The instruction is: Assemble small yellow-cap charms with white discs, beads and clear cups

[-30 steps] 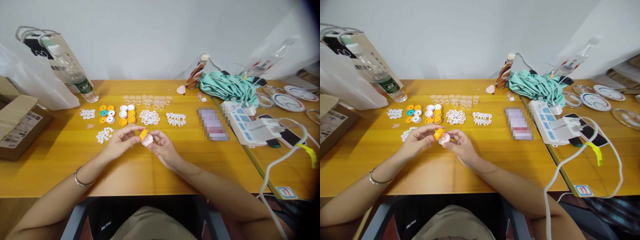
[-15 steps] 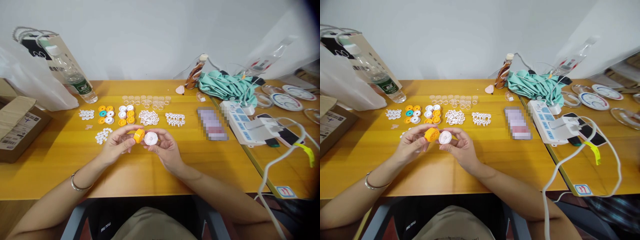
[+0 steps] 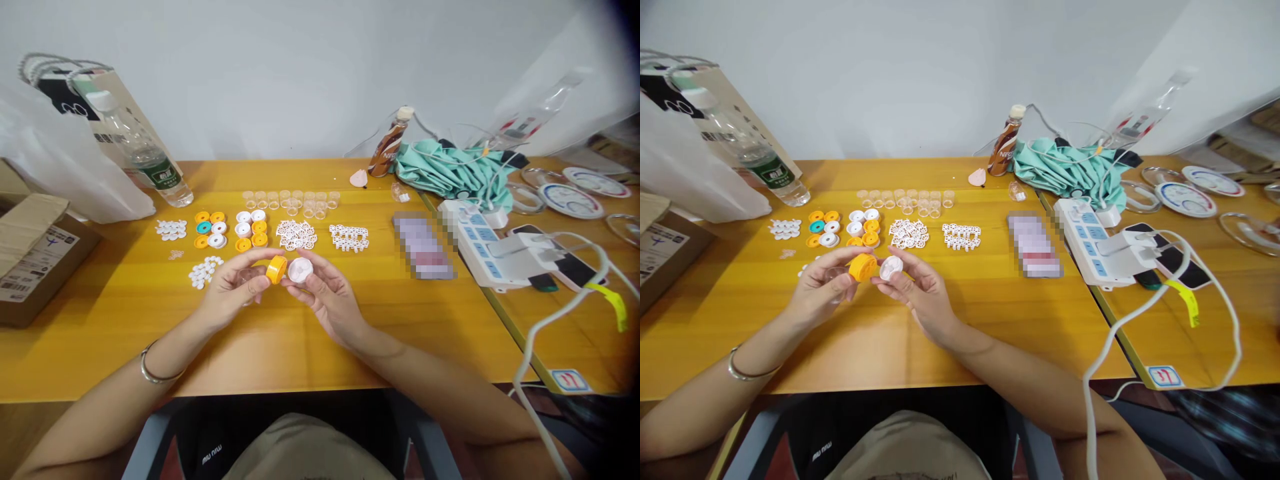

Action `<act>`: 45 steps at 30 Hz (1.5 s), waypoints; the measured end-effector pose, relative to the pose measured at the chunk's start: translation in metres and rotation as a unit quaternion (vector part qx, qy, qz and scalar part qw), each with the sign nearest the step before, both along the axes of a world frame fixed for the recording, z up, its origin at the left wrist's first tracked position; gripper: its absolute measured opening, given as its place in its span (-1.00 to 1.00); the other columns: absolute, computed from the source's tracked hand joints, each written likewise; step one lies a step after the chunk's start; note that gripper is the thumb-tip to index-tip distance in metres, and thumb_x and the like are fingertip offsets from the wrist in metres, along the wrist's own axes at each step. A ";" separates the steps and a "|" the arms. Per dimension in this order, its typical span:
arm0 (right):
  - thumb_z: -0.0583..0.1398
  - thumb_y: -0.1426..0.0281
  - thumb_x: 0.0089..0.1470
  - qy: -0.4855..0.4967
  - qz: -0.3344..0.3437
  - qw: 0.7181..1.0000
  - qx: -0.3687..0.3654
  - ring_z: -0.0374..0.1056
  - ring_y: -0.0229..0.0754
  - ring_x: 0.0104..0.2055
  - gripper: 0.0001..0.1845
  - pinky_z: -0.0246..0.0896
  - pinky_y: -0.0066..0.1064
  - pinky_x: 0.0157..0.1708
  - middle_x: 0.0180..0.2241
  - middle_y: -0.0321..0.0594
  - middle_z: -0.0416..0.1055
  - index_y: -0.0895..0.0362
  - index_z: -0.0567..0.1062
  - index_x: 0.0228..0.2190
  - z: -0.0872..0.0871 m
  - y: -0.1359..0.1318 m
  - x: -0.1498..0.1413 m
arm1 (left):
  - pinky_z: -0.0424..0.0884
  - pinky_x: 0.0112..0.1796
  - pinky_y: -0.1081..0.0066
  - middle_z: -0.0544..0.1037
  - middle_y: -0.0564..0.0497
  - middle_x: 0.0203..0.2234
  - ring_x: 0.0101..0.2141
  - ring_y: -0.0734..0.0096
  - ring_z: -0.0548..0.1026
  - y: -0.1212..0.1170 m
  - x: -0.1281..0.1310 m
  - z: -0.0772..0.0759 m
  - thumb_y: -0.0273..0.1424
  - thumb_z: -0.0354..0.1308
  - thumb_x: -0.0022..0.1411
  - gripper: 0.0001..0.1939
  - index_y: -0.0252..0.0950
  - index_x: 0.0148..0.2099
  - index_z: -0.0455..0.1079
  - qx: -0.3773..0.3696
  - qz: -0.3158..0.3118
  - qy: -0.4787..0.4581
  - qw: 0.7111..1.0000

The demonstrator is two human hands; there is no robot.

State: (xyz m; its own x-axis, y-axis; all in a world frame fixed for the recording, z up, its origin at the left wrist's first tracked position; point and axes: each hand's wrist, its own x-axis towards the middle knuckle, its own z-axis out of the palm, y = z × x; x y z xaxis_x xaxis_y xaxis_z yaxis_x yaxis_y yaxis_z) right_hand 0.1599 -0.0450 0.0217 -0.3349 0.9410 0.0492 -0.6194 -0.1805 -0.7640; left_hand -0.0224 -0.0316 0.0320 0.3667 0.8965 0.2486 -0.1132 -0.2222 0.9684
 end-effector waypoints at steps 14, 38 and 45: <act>0.33 0.33 -0.14 -0.061 -0.041 0.997 0.020 0.40 -0.29 -0.20 -0.67 0.34 -0.31 -0.09 -0.22 -0.37 0.48 -0.07 0.51 -0.23 -0.003 0.001 -0.001 | 0.29 -0.49 0.56 0.44 -0.08 -0.10 -0.37 0.53 0.39 0.000 0.001 0.012 -0.52 0.16 0.16 -0.61 -0.21 0.05 0.34 0.172 0.033 0.144 0.974; 0.41 0.40 -0.34 -0.091 -0.037 0.995 0.013 0.45 -0.23 -0.22 -0.63 0.40 -0.27 -0.14 -0.26 -0.35 0.55 0.00 0.55 -0.35 -0.010 0.001 -0.005 | 0.40 -0.22 0.38 0.52 -0.06 -0.17 -0.24 0.43 0.47 0.003 -0.007 0.014 -0.49 0.15 0.18 -0.58 -0.20 0.10 0.29 0.366 0.005 0.275 0.889; 0.39 0.43 -0.29 -0.098 -0.029 0.995 0.006 0.47 -0.24 -0.25 -0.67 0.40 -0.25 -0.14 -0.27 -0.36 0.55 -0.01 0.55 -0.36 -0.011 0.000 -0.003 | 0.38 -0.23 0.36 0.51 -0.08 -0.15 -0.24 0.39 0.46 0.003 -0.011 0.012 -0.49 0.14 0.19 -0.59 -0.18 0.10 0.29 0.360 -0.016 0.283 0.889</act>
